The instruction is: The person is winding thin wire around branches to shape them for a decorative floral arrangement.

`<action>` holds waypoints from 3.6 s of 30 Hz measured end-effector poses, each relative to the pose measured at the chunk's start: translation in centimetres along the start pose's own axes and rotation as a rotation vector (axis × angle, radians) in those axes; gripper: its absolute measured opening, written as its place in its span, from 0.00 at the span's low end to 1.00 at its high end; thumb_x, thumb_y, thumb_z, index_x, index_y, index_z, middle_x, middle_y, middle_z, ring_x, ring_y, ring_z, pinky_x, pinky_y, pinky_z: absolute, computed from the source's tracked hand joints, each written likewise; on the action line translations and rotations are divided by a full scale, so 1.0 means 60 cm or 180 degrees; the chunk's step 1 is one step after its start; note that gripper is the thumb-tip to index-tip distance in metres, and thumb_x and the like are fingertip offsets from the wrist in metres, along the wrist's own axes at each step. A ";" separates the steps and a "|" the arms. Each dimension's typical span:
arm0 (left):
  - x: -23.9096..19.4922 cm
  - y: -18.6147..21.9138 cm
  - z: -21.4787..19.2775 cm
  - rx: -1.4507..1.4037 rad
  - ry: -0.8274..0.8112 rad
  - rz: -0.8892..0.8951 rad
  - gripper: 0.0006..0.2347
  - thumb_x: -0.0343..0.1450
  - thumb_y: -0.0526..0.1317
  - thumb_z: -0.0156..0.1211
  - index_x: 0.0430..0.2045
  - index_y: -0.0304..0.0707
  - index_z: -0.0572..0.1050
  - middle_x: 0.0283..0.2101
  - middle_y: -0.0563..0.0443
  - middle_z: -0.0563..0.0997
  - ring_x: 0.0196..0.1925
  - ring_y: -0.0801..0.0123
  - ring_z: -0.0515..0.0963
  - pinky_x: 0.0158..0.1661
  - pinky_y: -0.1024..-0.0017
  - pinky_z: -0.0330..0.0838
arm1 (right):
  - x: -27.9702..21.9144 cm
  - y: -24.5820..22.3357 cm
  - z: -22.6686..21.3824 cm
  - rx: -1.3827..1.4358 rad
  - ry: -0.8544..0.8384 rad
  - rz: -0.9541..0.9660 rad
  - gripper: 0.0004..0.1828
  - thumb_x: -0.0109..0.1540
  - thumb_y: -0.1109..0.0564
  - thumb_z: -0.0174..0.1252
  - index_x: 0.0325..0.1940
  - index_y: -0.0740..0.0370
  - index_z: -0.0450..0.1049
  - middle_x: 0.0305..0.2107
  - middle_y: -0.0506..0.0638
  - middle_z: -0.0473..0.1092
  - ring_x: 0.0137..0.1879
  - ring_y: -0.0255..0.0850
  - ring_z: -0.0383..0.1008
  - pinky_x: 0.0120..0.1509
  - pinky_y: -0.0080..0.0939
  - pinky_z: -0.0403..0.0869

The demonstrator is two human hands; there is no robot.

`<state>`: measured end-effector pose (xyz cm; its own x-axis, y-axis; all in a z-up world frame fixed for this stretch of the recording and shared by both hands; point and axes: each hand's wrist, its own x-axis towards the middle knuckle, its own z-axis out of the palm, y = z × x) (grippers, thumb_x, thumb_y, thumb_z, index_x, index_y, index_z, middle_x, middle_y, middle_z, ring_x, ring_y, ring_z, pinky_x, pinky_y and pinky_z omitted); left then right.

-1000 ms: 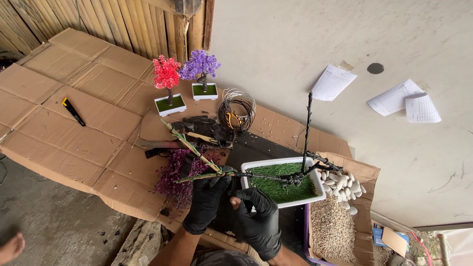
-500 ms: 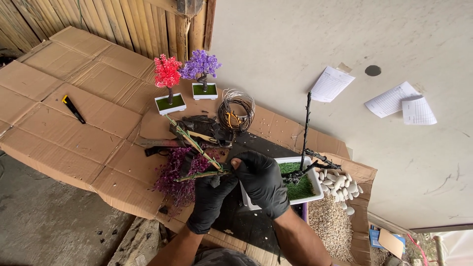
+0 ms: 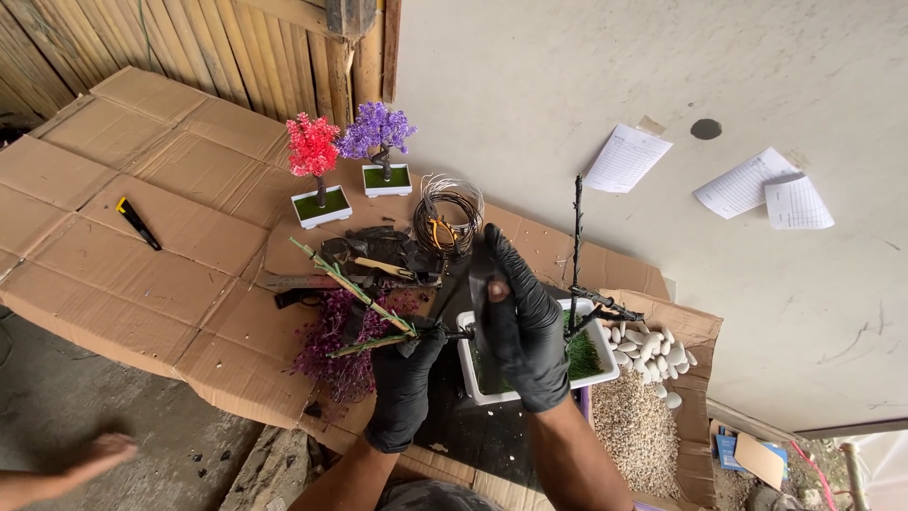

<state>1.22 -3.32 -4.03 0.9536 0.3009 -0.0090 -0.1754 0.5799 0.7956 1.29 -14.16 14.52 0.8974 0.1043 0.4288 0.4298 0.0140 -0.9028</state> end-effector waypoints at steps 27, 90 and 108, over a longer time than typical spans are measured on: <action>0.000 -0.005 0.005 0.0068 0.0182 0.0105 0.12 0.64 0.34 0.72 0.39 0.42 0.80 0.43 0.50 0.86 0.46 0.60 0.85 0.48 0.60 0.83 | 0.023 0.058 -0.008 -0.2574 -0.0484 -0.0825 0.08 0.65 0.52 0.59 0.47 0.50 0.79 0.35 0.47 0.81 0.34 0.47 0.83 0.32 0.47 0.79; -0.018 0.018 -0.080 0.3178 -0.0947 0.3334 0.34 0.76 0.33 0.63 0.76 0.43 0.49 0.80 0.38 0.45 0.82 0.37 0.44 0.80 0.40 0.47 | 0.051 -0.006 0.000 -0.1656 -0.0322 -0.1053 0.28 0.67 0.60 0.50 0.73 0.52 0.64 0.73 0.63 0.57 0.82 0.62 0.51 0.85 0.66 0.53; -0.020 0.007 -0.117 0.3764 -0.0920 0.2998 0.30 0.76 0.41 0.61 0.72 0.33 0.55 0.73 0.29 0.57 0.76 0.30 0.56 0.76 0.38 0.54 | -0.184 -0.038 -0.031 -0.1054 -0.0253 -0.0757 0.19 0.68 0.44 0.54 0.43 0.57 0.84 0.42 0.50 0.83 0.48 0.41 0.86 0.53 0.39 0.80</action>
<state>-1.71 1.85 -7.93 0.6498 -0.0316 0.7595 -0.5674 -0.6850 0.4569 -9.40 -17.21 11.91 0.7642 0.2135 0.6087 0.6449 -0.2722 -0.7142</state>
